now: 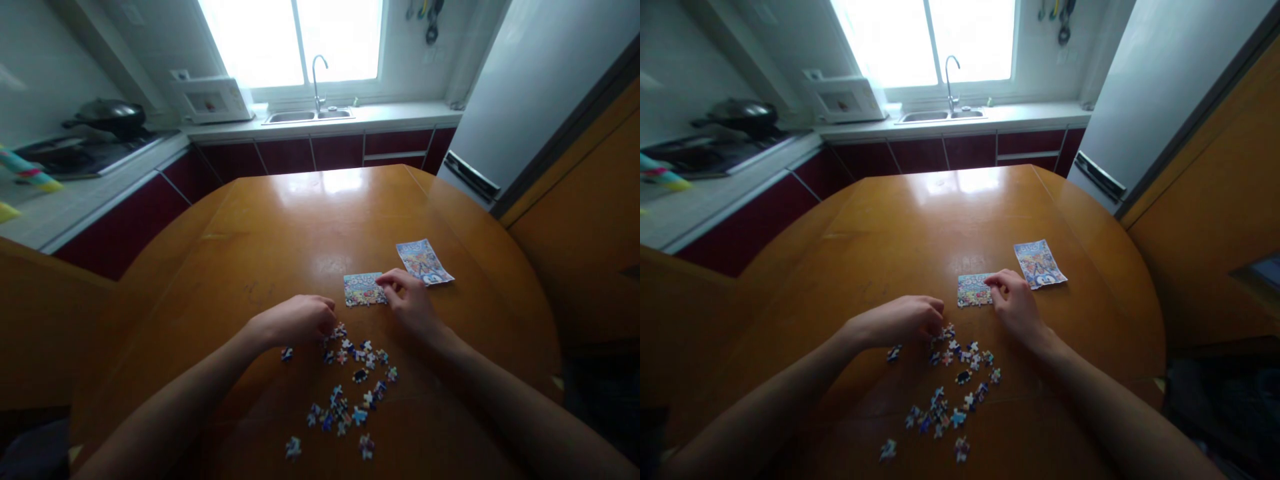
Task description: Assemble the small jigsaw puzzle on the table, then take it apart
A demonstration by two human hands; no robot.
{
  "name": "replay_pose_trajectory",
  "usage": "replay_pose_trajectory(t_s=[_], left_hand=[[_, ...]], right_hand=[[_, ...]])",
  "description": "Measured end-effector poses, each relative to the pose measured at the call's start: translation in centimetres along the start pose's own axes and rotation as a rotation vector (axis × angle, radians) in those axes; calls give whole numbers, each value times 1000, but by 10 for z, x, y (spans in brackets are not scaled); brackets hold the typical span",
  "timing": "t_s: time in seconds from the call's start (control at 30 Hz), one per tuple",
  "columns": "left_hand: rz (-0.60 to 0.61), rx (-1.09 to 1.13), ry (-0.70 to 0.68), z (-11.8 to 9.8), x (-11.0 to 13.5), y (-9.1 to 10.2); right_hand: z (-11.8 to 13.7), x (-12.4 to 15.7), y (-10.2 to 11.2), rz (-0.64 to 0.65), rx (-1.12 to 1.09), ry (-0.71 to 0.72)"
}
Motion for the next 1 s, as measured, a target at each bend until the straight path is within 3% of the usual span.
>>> replay_pose_trajectory(t_s=[0.27,0.63,0.7,0.87,1.0], left_hand=[[58,77,-148,-2,-3,-1],[65,213,-135,11,-5,6],[-12,286,-94,16,-11,6],[-379,440,-66,29,-27,-4],[-488,396,-47,34,-33,-15]], right_hand=[[2,2,-5,17,3,2],[1,2,-5,17,-3,0],[1,2,-5,16,-5,6],[1,1,-5,18,2,9],[1,2,-6,18,-6,18]])
Point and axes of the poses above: each hand's wrist, its own x-axis away from the middle knuckle, its own y-axis out of the back of the hand, z = x × y, the point moved 4 cm from there along -x, towards the middle knuckle, and after that the axes turned 12 degrees about x, right-handed, at the moved point
